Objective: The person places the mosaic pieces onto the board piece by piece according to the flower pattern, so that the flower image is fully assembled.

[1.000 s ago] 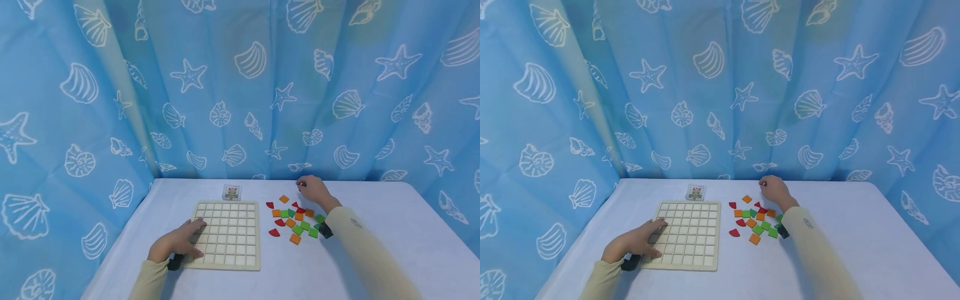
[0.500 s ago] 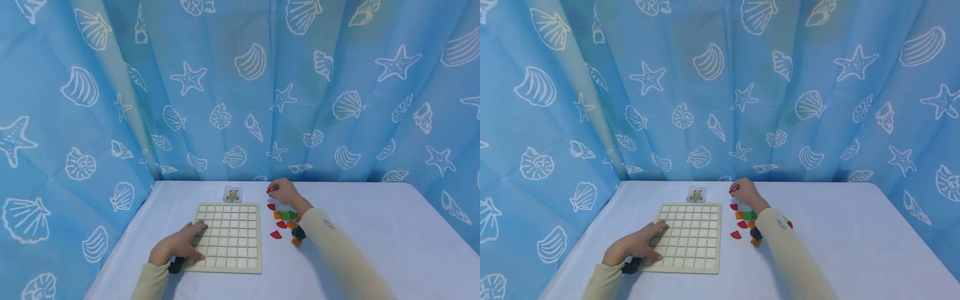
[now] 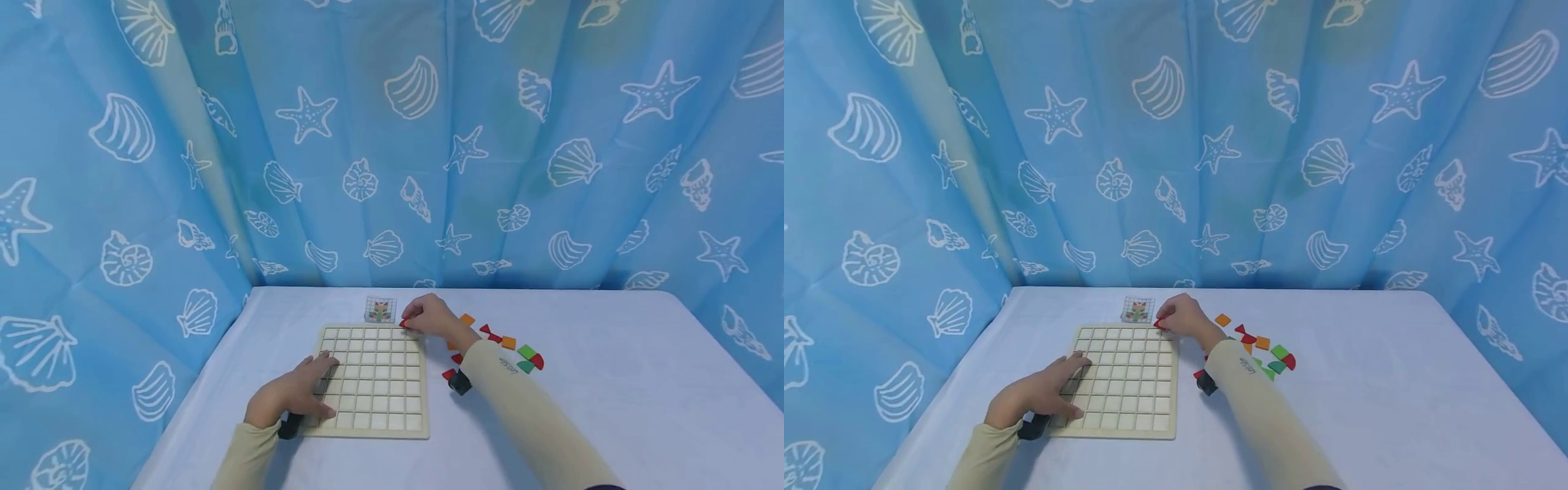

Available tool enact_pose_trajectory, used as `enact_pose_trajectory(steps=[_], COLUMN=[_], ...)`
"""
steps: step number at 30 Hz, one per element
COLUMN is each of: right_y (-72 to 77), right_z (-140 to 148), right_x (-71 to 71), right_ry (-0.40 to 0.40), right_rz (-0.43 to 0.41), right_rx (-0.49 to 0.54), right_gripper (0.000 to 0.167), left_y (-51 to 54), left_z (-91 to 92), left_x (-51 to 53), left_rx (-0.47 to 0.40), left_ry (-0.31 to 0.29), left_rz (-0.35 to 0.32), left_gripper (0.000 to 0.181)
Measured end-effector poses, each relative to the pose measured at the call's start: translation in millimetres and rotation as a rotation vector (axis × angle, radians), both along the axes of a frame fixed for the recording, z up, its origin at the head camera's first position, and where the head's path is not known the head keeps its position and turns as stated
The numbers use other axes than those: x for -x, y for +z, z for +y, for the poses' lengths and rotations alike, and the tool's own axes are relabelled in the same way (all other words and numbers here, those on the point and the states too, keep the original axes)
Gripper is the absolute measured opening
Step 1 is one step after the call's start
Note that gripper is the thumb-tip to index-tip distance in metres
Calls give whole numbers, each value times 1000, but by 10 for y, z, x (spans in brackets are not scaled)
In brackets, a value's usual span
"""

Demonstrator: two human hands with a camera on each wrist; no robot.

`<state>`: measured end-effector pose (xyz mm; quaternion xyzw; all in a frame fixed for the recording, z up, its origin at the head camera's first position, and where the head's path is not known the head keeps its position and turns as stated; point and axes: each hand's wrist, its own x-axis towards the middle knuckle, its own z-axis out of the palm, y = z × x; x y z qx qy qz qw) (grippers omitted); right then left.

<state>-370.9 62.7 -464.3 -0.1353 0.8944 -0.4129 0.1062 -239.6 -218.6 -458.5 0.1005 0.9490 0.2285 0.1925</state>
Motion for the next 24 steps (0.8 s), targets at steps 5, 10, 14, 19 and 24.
enact_pose_trajectory(steps=[5,10,14,19,24], right_y=[-42,-77,-85,-115,-124], right_z=[-143,-261,-319,-359,-375], right_x=[-15,-62,-112,-158,-159], right_ry=[48,74,101,120,121], right_rz=[5,-32,-42,-23,6], right_rx=[31,32,27,10,-16], right_gripper=[18,12,7,4,4], left_y=[17,34,14,-30,-11], left_z=[14,34,49,46,33], left_x=[-38,-46,-44,-47,-34], left_rx=[-2,13,28,14,10], left_ry=[16,28,46,46,31], left_rz=[-1,-10,-12,-24,-2], left_gripper=[87,89,88,89,89])
